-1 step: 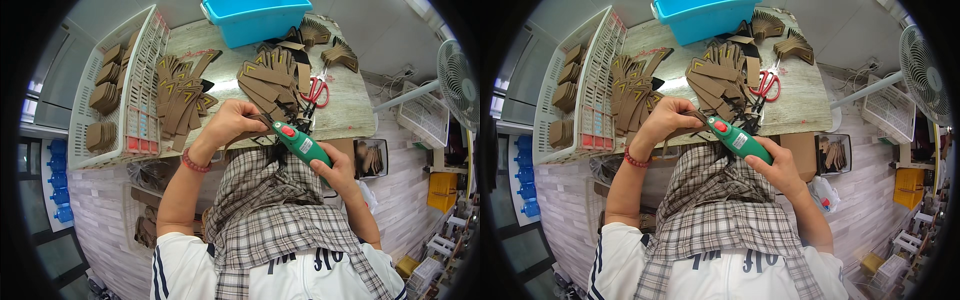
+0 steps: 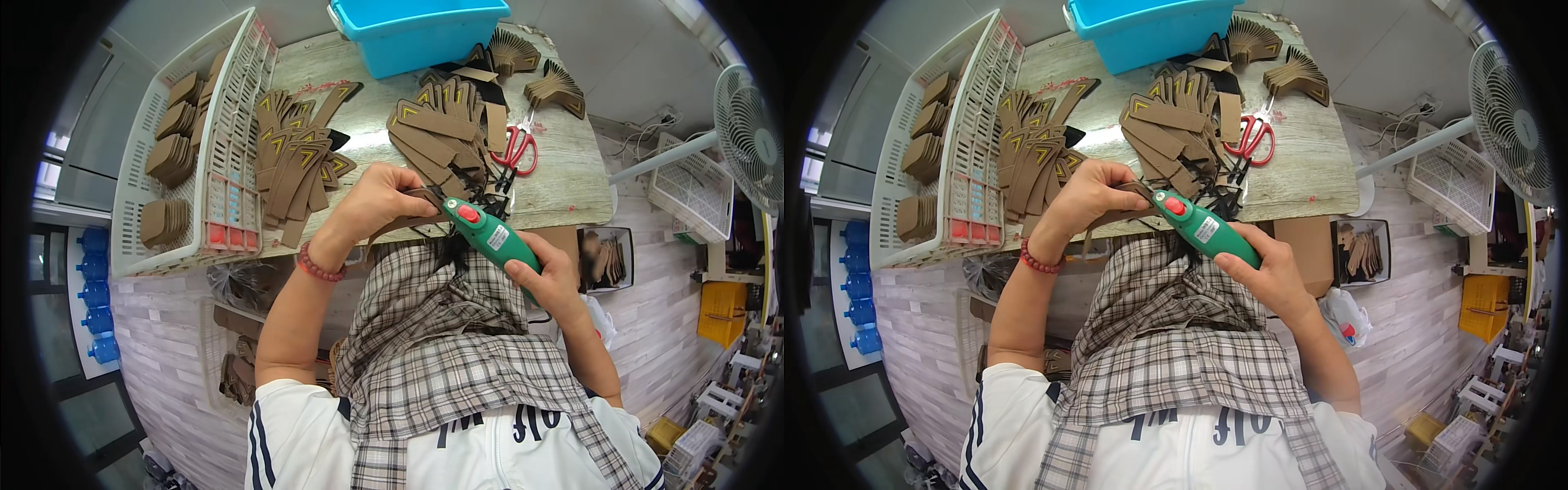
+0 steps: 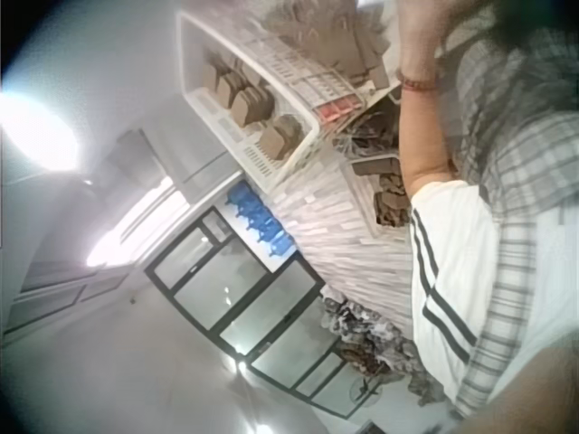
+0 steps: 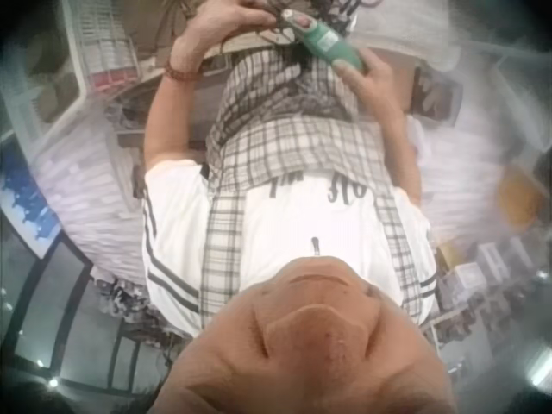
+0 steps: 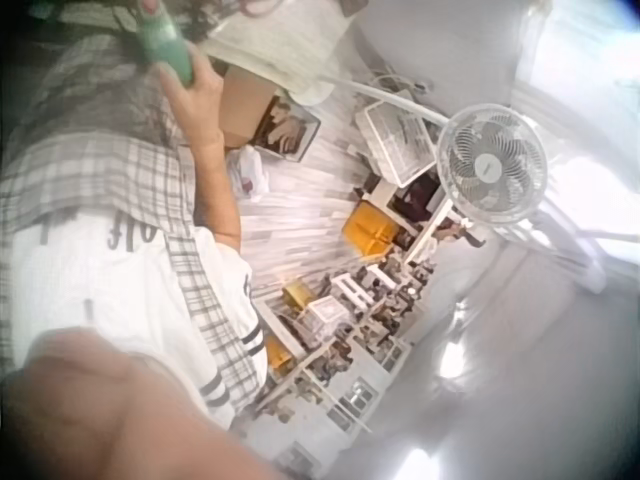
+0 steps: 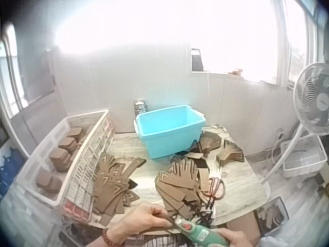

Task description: The person uses a green handheld rotary cutter to trim the edges of small brown cardboard pieces marked with yellow triangles. They pick up each piece, trim it, and place it back on the table, repeating the process continuously.

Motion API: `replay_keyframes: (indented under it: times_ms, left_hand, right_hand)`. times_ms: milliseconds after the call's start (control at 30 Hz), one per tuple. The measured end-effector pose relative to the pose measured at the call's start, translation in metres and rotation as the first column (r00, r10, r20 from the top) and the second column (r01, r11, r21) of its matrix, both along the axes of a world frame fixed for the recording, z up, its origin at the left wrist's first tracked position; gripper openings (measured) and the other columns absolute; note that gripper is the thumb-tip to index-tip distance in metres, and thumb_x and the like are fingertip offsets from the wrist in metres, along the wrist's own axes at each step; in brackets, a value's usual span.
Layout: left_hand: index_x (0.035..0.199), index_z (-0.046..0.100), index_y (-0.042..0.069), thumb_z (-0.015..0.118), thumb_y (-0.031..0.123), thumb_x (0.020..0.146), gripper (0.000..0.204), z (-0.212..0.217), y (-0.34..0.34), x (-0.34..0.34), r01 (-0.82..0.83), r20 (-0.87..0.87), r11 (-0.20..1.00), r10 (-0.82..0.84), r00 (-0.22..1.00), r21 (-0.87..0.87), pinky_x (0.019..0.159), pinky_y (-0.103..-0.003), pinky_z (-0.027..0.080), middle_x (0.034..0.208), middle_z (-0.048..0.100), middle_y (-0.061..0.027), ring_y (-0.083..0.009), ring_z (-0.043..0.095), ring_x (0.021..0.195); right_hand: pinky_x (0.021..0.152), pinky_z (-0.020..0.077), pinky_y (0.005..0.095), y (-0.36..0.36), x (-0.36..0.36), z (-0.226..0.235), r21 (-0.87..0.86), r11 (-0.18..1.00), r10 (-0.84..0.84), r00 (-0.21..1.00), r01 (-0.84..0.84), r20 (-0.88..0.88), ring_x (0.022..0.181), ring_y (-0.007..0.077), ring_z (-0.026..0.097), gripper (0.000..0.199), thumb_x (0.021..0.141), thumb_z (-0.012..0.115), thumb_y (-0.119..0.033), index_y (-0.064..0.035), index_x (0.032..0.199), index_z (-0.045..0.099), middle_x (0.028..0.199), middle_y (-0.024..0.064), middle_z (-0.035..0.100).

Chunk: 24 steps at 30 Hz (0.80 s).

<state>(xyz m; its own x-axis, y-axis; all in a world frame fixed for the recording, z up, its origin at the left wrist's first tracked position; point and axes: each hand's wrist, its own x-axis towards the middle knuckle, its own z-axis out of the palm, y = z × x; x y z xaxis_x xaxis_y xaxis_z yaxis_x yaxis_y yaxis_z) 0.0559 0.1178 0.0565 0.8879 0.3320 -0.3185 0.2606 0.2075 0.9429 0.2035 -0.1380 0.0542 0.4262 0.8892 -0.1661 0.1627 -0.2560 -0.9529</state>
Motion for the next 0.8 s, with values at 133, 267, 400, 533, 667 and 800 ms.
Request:
replay_keyframes:
  times_ms: [133, 267, 400, 533, 667, 800]
  left_hand:
    - [0.083, 0.069, -0.004, 0.074, 0.0, 0.072, 0.012, -0.005, 0.001, -0.003, 0.036, -0.043, 0.998, -0.034, 0.998, 0.053, 0.067, -0.022, 0.049, 0.078, 0.068, -0.0056, -0.0092, 0.062, 0.071]
    - [0.084, 0.069, -0.001, 0.071, 0.005, 0.075, 0.011, 0.008, 0.039, -0.033, -0.144, -0.109, 0.937, 0.187, 0.976, 0.319, 0.062, -0.022, 0.046, 0.073, 0.064, 0.0, -0.007, 0.058, 0.066]
    - [0.107, 0.066, 0.0, 0.071, 0.016, 0.079, 0.033, -0.017, 0.093, -0.055, -0.242, 0.225, 0.003, 0.365, 0.904, 0.97, 0.087, -0.037, 0.046, 0.103, 0.064, -0.0124, -0.0264, 0.059, 0.097]
    - [0.115, 0.064, 0.003, 0.07, 0.037, 0.082, 0.048, -0.078, 0.085, 0.018, -0.284, 0.274, -0.044, 0.437, 0.857, 0.958, 0.105, -0.046, 0.031, 0.127, 0.054, -0.0174, -0.035, 0.043, 0.124]
    - [0.125, 0.06, 0.006, 0.056, 0.06, 0.084, 0.068, -0.116, 0.07, 0.09, -0.108, -0.026, 0.186, 0.6, 0.8, 0.976, 0.113, -0.058, 0.008, 0.146, 0.034, -0.0228, -0.0388, 0.015, 0.142]
    - [0.124, 0.058, 0.007, 0.071, 0.046, 0.076, 0.063, -0.13, 0.067, 0.114, -0.285, 0.081, 0.221, 0.642, 0.763, 0.933, 0.113, -0.058, 0.004, 0.147, 0.031, -0.0243, -0.0408, 0.01, 0.142]
  right_hand:
    - [0.071, 0.0481, 0.0251, 0.012, -0.006, -0.004, -0.001, 1.0, -0.011, 1.0, 0.011, -0.014, 0.078, 0.0096, 0.059, 0.043, 0.085, 0.071, -0.025, -0.0018, 0.119, 0.06, 0.09, 0.0046, 0.065]
    - [0.064, 0.0477, 0.0229, 0.009, -0.004, -0.015, 0.029, 0.996, -0.082, 0.989, 0.086, -0.12, 0.071, 0.0065, 0.058, 0.041, 0.086, 0.071, -0.024, -0.0016, 0.119, 0.06, 0.084, 0.0021, 0.064]
    - [0.058, 0.0476, 0.0225, 0.002, 0.0, -0.015, 0.036, 0.988, -0.144, 0.983, 0.149, -0.117, 0.065, 0.0061, 0.055, 0.041, 0.087, 0.07, -0.023, 0.0006, 0.118, 0.06, 0.08, 0.0016, 0.062]
    - [0.056, 0.046, 0.0225, 0.003, -0.001, -0.025, 0.005, 0.982, -0.188, 0.976, 0.19, -0.108, 0.062, 0.006, 0.054, 0.038, 0.088, 0.069, -0.023, 0.0006, 0.117, 0.061, 0.075, 0.0017, 0.061]
    - [0.055, 0.0451, 0.0227, 0.001, 0.0, -0.028, 0.015, 0.978, -0.208, 0.974, 0.21, -0.089, 0.06, 0.0061, 0.054, 0.037, 0.088, 0.068, -0.023, 0.0006, 0.115, 0.061, 0.074, 0.0014, 0.06]
    - [0.055, 0.0455, 0.0226, -0.005, -0.001, -0.026, 0.003, 0.967, -0.251, 0.96, 0.253, -0.125, 0.06, 0.0066, 0.055, 0.036, 0.088, 0.067, -0.022, 0.0017, 0.115, 0.061, 0.075, 0.0022, 0.061]
